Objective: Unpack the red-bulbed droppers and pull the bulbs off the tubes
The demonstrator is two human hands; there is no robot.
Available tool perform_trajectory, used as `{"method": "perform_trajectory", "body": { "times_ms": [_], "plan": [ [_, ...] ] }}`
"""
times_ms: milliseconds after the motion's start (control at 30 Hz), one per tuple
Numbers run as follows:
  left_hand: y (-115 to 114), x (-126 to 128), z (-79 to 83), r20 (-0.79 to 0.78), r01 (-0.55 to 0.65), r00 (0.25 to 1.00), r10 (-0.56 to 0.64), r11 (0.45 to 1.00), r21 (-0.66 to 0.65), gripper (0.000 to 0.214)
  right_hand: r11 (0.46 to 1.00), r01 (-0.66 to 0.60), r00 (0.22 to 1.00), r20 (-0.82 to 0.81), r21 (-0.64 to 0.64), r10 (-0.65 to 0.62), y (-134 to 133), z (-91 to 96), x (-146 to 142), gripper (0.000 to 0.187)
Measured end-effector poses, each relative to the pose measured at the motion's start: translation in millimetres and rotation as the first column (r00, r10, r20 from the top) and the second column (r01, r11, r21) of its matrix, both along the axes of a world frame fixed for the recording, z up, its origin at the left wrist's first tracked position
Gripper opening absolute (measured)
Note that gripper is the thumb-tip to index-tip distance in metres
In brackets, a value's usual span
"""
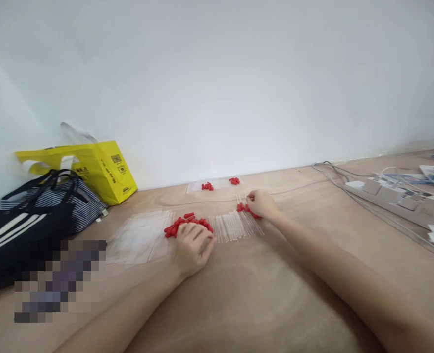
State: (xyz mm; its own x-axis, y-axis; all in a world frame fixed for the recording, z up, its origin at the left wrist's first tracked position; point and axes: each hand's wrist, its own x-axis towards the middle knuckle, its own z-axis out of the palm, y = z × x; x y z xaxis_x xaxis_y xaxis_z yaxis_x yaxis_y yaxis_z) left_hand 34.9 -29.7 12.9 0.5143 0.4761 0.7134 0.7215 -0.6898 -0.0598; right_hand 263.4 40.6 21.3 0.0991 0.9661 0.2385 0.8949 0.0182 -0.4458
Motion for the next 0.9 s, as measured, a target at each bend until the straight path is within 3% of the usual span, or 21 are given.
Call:
{"method": "perform_trajectory", "body": {
  "times_ms": [100, 433, 633, 767, 900],
  "plan": [
    [-8.7, 3.2, -8.5, -0.002, 0.094, 0.996, -0.094, 0.995, -0.022, 0.013, 0.995, 0.028, 0.999, -0.024, -0.092, -0.03, 15.1, 5.1, 9.9, 0.016],
    [-4.3, 0.0, -9.9, 0.004, 0.053, 0.999, -0.053, 0.993, -0.103, 0.013, 0.939, 0.109, 0.993, 0.002, -0.325, -0.115, 56.6, 5.3, -22.6, 0.009],
    [-4.4, 0.5, -11.4, -0.003, 0.06, 0.998, -0.061, 0.991, -0.121, 0.013, 0.894, 0.051, 0.996, -0.041, -0.446, -0.077, 59.4, 5.2, -19.5, 0.006],
    [-3.6, 0.1, -12.2, -0.009, 0.054, 0.998, -0.056, 0.989, -0.139, 0.012, 0.897, 0.014, 0.992, -0.106, -0.442, -0.068, 55.2, 6.5, -16.2, 0.01],
    [-3.5, -0.5, -11.4, -0.023, 0.058, 0.998, -0.061, 0.989, -0.134, 0.011, 0.95, -0.026, 0.972, -0.231, -0.312, -0.049, 44.9, 13.1, -9.6, 0.012]
  ]
}}
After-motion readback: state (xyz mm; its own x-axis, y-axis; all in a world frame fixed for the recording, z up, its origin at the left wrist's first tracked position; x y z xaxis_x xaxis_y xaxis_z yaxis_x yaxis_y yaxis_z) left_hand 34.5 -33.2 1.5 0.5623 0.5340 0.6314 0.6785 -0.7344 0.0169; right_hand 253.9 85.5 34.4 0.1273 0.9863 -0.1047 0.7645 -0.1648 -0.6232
